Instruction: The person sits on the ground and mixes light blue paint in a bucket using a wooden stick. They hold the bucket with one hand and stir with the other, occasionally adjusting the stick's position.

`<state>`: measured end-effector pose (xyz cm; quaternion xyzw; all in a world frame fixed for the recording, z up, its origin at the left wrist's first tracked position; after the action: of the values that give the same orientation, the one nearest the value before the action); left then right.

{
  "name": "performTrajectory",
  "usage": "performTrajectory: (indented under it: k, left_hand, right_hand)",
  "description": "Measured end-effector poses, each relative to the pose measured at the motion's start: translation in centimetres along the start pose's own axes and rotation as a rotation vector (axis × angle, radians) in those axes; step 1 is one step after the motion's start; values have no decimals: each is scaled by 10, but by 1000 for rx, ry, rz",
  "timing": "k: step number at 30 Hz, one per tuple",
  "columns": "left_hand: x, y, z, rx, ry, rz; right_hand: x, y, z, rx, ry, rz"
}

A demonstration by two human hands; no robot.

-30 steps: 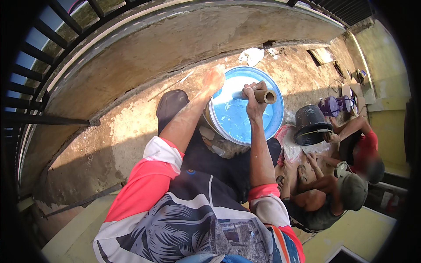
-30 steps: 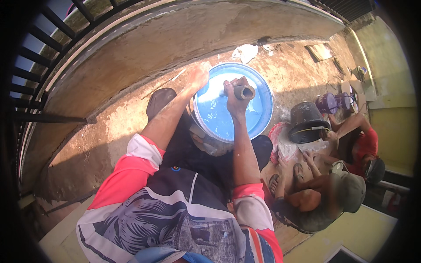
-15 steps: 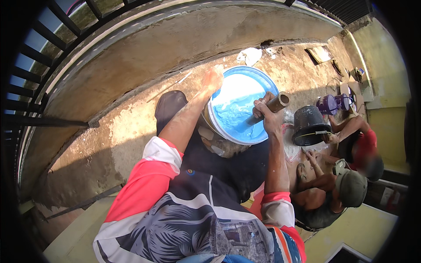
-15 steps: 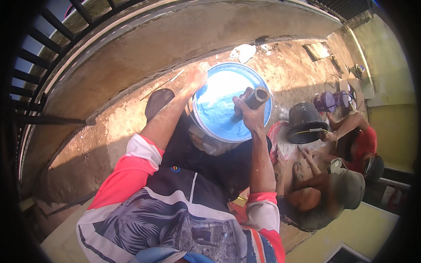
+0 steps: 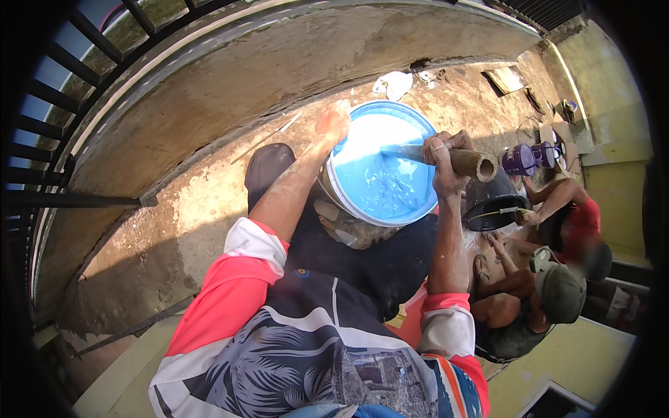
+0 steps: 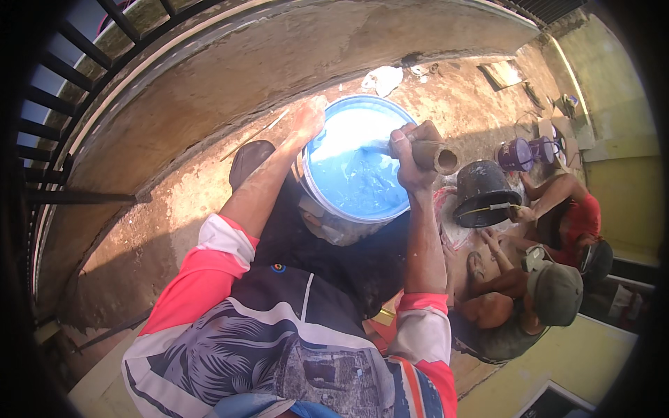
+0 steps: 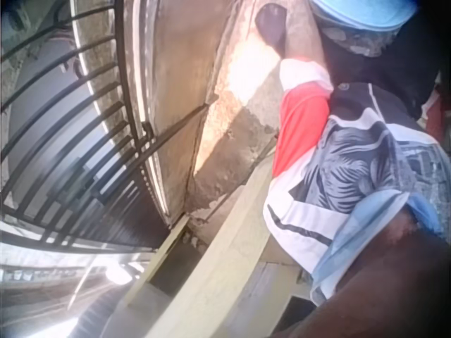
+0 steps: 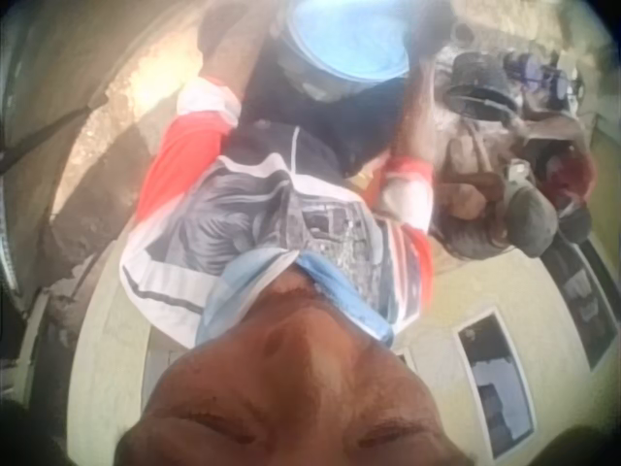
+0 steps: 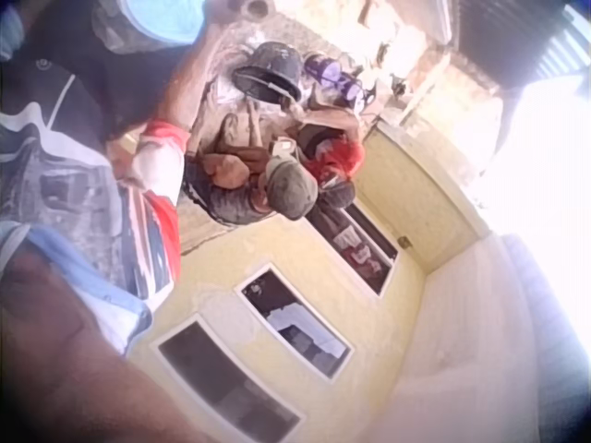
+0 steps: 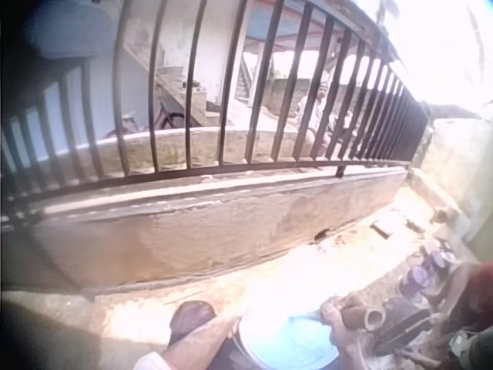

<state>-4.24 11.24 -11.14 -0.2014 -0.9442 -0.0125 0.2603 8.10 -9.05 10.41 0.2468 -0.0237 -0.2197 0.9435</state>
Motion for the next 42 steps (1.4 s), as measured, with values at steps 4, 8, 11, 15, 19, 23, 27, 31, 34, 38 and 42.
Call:
performTrajectory:
  k: [4,8,11,15,19,23,27,31,34,38,42]
  left_hand:
    - [3,-5,-5,9,5,-4]
    - [1,-3,-2,-60,35,-14]
    - [1,-4,-7,-102,43,-21]
    - [2,-3,-3,-20,0,11]
    - [-3,-4,-3,-13,88,24]
    - [-3,-1,-1,-5,50,18]
    - [-6,3,5,-41,78,18]
    - [0,-6,-3,-16,3,21]
    - [-1,-3,-2,-53,30,29]
    - [-5,2,3,-35,40,-8]
    - [-2,-2,-5,-94,63,1]
  right_hand:
    - [15,-18,-85,-54,-242,88]
    - [19,-41,-125,-157,-321,112]
    - [27,-58,-137,-234,-323,16]
    - [13,-65,-136,-405,-263,-42]
    - [4,-76,-133,-472,-140,-122]
    - [6,-75,-110,-461,76,-221]
    - [-4,-33,-25,-428,215,-192]
    - [-10,-4,44,-214,102,-162]
    - [-14,0,52,-69,237,-202]
    - [-31,-3,29,38,232,-176]
    - [-32,-13,-49,-43,105,-185]
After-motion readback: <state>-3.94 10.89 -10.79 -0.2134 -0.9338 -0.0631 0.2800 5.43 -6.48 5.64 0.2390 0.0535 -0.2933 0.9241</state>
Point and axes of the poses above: each hand's wrist, its own y-axis towards the middle knuckle, its own x-axis out of the back of the hand, z = x × y, the point moved 8 cm from there along y, towards the middle knuckle, and after that the axes turned 2 degrees about x, right-handed, at the moved point
